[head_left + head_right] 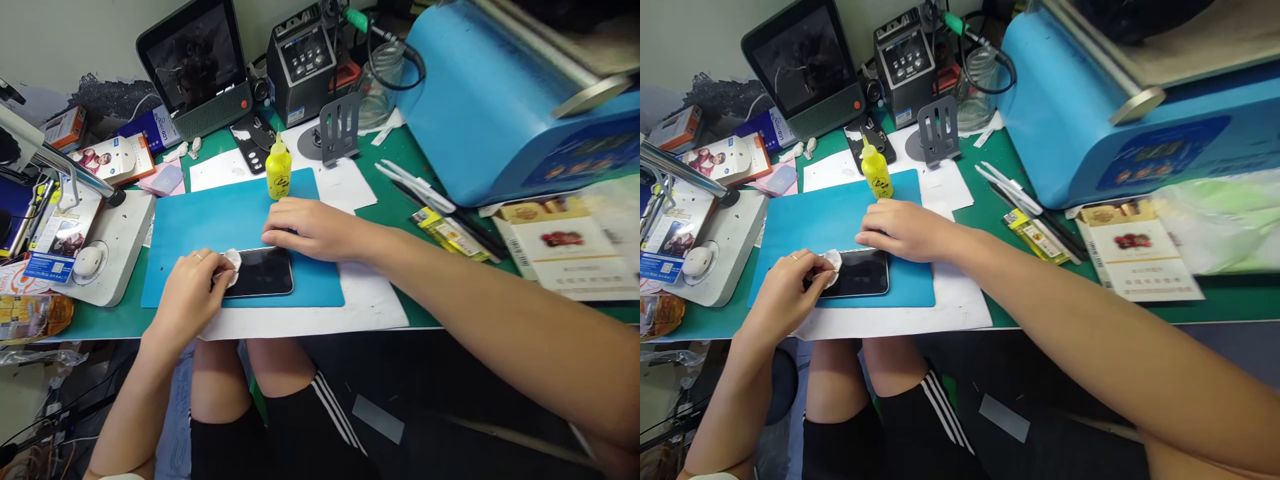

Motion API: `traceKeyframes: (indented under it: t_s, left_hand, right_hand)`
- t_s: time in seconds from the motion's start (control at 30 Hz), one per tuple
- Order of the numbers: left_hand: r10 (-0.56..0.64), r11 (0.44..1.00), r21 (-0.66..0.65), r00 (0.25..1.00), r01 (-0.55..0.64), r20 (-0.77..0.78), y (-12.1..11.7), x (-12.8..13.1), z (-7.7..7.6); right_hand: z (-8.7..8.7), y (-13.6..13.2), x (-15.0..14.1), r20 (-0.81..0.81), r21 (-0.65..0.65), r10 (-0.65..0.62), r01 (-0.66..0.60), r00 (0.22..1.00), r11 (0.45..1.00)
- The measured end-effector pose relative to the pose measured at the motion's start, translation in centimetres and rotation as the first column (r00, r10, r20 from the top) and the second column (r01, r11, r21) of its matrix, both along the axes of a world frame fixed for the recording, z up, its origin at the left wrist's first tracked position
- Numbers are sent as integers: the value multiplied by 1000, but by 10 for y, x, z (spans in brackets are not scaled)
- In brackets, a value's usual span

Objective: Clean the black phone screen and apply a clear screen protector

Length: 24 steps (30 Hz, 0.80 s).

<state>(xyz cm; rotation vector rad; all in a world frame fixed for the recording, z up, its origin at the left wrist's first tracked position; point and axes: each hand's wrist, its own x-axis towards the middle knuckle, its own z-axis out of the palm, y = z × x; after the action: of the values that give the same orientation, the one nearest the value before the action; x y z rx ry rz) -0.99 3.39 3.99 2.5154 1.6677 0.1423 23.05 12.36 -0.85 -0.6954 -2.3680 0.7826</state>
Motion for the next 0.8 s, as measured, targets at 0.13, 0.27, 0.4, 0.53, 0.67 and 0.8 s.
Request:
traceKeyframes:
  t_s: [0.13, 0.27, 0.4, 0.53, 0.67, 0.8]
  left_hand:
    - [3, 1000, 8, 1000, -3, 0, -7, 21, -6]
    - [-39, 999, -36, 999, 38, -12, -12, 47, -7]
    - [13, 999, -48, 999, -15, -50, -8, 38, -2]
    - [56, 998, -33, 996, -58, -71, -12, 43, -1]
    - [41, 998, -49, 997, -44, -65, -15, 56, -4]
    - [93, 995, -35, 993, -95, -73, -9, 48, -3]
  right_hand:
    - [2, -1, -3, -32, 21, -34, 35, 999, 999]
    - [1, -4, -2, -28, 16, -12, 13, 1000, 1000]
    - [2, -5, -2, -30, 16, -55, 56, 998, 998]
    - [2, -5, -5, -30, 24, -51, 51, 998, 998]
    - [1, -6, -4, -13, 39, -29, 29, 1000, 999]
    - [2, -6, -4, -19, 41, -37, 38, 999, 998]
